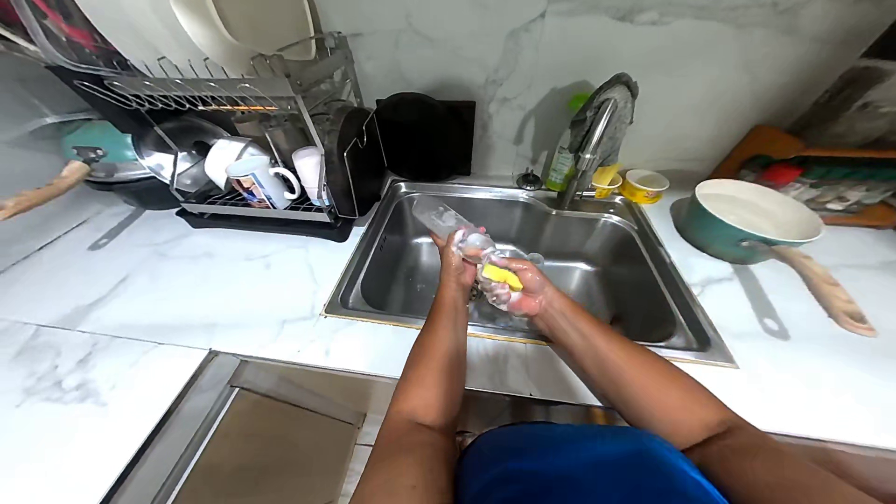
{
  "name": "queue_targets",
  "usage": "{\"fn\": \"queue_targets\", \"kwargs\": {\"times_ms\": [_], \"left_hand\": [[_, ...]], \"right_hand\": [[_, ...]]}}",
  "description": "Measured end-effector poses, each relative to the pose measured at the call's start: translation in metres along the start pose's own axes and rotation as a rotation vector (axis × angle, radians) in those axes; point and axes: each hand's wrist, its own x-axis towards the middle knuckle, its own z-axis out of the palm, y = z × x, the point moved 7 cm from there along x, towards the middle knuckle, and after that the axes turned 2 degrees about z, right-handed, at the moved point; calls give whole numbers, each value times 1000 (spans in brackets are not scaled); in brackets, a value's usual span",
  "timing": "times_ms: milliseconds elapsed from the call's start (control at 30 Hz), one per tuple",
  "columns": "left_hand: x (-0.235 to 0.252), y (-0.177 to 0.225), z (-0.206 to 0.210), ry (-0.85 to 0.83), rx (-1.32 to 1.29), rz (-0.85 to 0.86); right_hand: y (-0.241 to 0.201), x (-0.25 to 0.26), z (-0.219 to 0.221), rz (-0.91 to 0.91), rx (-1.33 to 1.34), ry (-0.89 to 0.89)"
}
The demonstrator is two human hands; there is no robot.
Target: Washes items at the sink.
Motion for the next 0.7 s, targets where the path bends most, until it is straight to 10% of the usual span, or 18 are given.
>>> {"fn": "queue_targets", "kwargs": {"times_ms": [100, 200, 333, 533, 700], "left_hand": [[11, 1, -11, 75, -40, 62], [12, 6, -21, 195, -24, 66], [4, -11, -8, 174, 203, -37], [-27, -5, 28, 13, 326, -177], [2, -4, -10, -9, 1005, -247]], "right_hand": [[-12, -12, -14, -97, -154, 215], [-49, -37, -16, -409, -917, 596], [-55, -18, 10, -699, -1610, 511], [-87, 23, 0, -474, -1451, 572], [-129, -6, -44, -351, -1665, 822]]}}
